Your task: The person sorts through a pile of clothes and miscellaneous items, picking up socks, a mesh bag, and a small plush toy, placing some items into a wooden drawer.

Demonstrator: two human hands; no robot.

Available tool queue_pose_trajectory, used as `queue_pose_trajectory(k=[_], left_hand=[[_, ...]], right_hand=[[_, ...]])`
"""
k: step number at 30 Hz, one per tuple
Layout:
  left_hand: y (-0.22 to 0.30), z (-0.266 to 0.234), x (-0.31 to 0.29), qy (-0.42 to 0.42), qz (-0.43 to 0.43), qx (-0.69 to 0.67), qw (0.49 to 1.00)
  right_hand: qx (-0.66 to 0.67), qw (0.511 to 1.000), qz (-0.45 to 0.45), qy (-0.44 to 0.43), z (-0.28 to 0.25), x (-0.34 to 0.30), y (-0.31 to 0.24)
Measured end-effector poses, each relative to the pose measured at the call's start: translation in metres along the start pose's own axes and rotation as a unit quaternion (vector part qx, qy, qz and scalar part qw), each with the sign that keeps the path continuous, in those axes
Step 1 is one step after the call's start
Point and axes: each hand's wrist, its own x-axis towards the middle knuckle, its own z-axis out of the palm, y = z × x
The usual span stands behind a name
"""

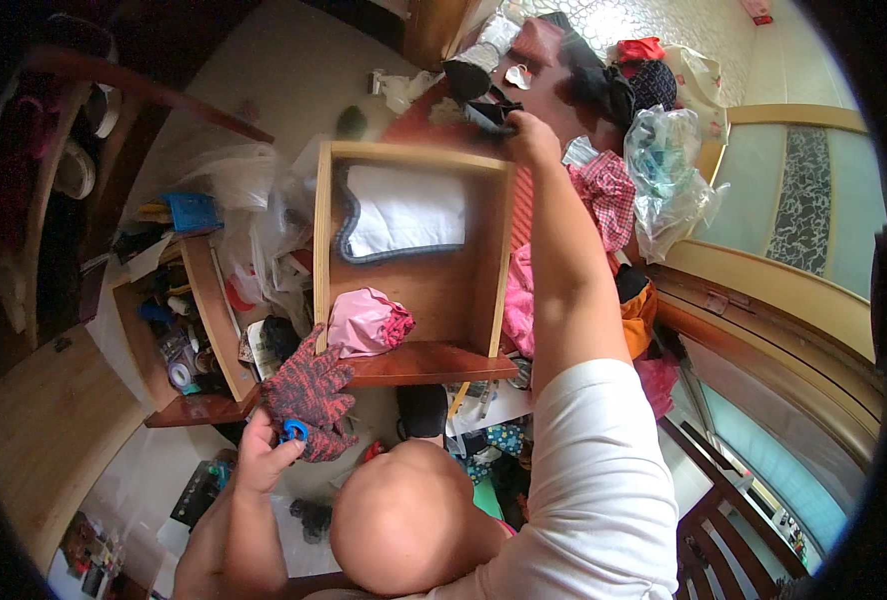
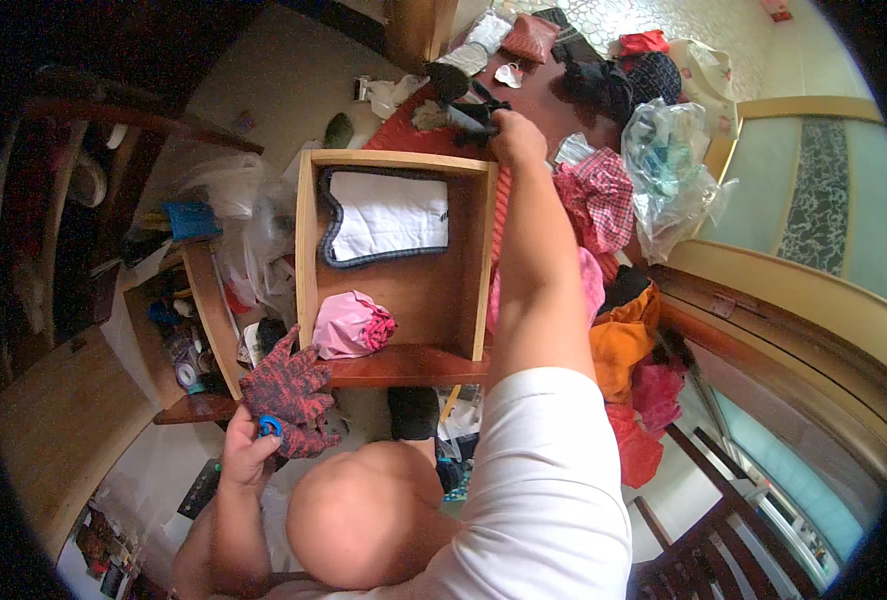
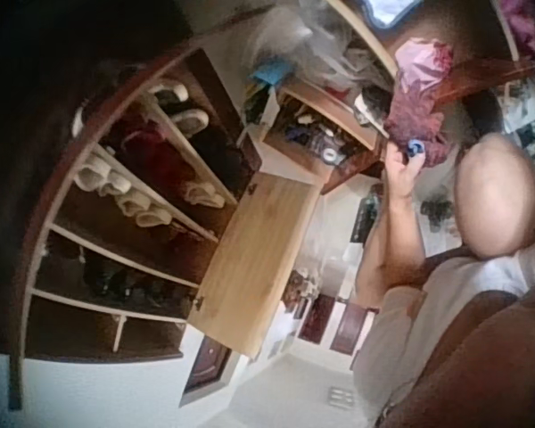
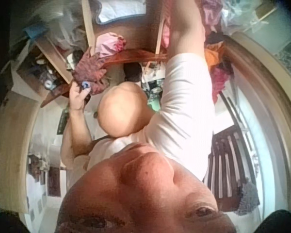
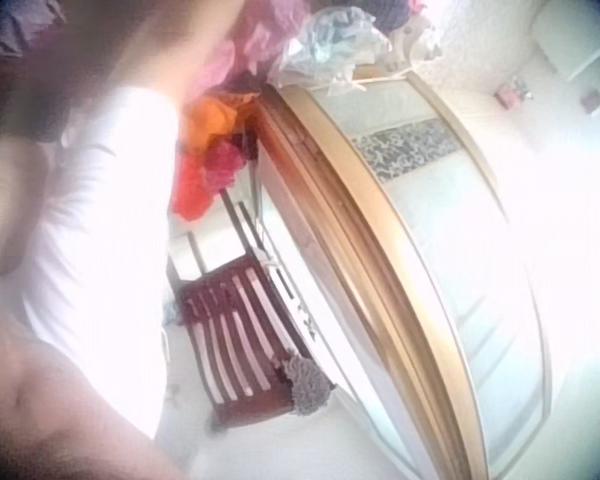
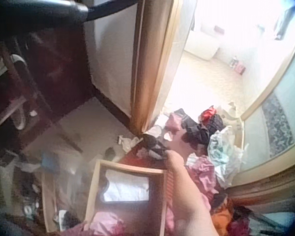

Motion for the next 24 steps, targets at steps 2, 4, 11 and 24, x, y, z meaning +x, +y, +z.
queue_pose_trajectory(k=[2,4,11,24], left_hand=[[0.001,-0.004,0.001,0.000,-0.003,-0.010,1.000],[-0.002,-0.003,0.002,-0.003,-0.008,-0.024,1.000],[-0.004,0.001,0.001,-0.002,0.007,-0.035,0.999],[-0.010,0.020,-0.018,-0.010,0.027,0.019,0.999]], right_hand=[[0.251,0.962,0.070,0.079,-0.008,-0.009,0.012],[0.585,0.801,0.080,0.099,-0.023,-0.037,0.029],[0.848,0.493,0.195,0.015,-0.023,-0.196,0.059],[0.122,0.991,-0.029,0.052,-0.019,-0.241,0.009]])
